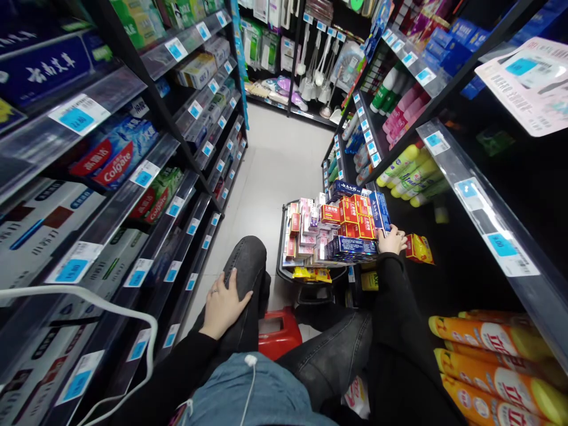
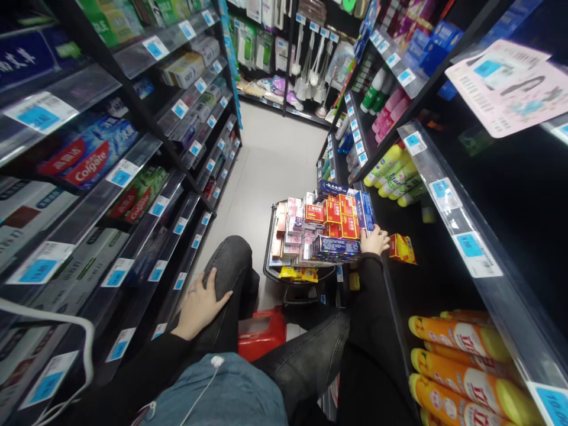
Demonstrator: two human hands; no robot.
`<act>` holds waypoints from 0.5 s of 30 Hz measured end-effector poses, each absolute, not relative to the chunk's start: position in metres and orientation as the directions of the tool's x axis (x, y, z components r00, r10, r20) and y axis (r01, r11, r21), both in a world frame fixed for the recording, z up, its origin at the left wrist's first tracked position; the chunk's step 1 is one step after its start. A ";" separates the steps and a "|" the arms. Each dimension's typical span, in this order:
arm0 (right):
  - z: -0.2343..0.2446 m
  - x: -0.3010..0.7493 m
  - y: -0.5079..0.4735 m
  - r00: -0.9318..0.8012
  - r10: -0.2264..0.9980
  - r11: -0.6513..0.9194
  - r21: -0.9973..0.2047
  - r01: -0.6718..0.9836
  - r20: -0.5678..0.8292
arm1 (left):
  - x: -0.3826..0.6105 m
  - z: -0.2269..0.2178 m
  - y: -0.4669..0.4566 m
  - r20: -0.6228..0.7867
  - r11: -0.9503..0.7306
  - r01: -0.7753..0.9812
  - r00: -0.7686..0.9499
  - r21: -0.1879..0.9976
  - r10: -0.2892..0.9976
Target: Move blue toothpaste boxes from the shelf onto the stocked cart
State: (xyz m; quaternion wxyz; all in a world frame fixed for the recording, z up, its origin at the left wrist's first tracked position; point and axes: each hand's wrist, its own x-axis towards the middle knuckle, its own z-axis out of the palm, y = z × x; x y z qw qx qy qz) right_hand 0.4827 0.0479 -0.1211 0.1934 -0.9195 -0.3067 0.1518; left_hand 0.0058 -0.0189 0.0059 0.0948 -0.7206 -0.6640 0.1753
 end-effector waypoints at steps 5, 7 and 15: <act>-0.117 0.486 0.054 0.746 0.629 -0.751 -0.421 0.508 -0.221 | 0.006 0.007 -0.019 -0.132 -0.099 0.923 0.053 -0.371 0.990; -0.115 0.486 0.053 0.744 0.632 -0.749 -0.418 0.515 -0.217 | 0.006 0.007 -0.019 -0.135 -0.099 0.925 0.052 -0.367 0.990; -0.108 0.483 0.048 0.722 0.626 -0.755 -0.462 0.466 -0.295 | 0.004 0.006 -0.021 -0.128 -0.087 0.929 0.043 -0.359 0.991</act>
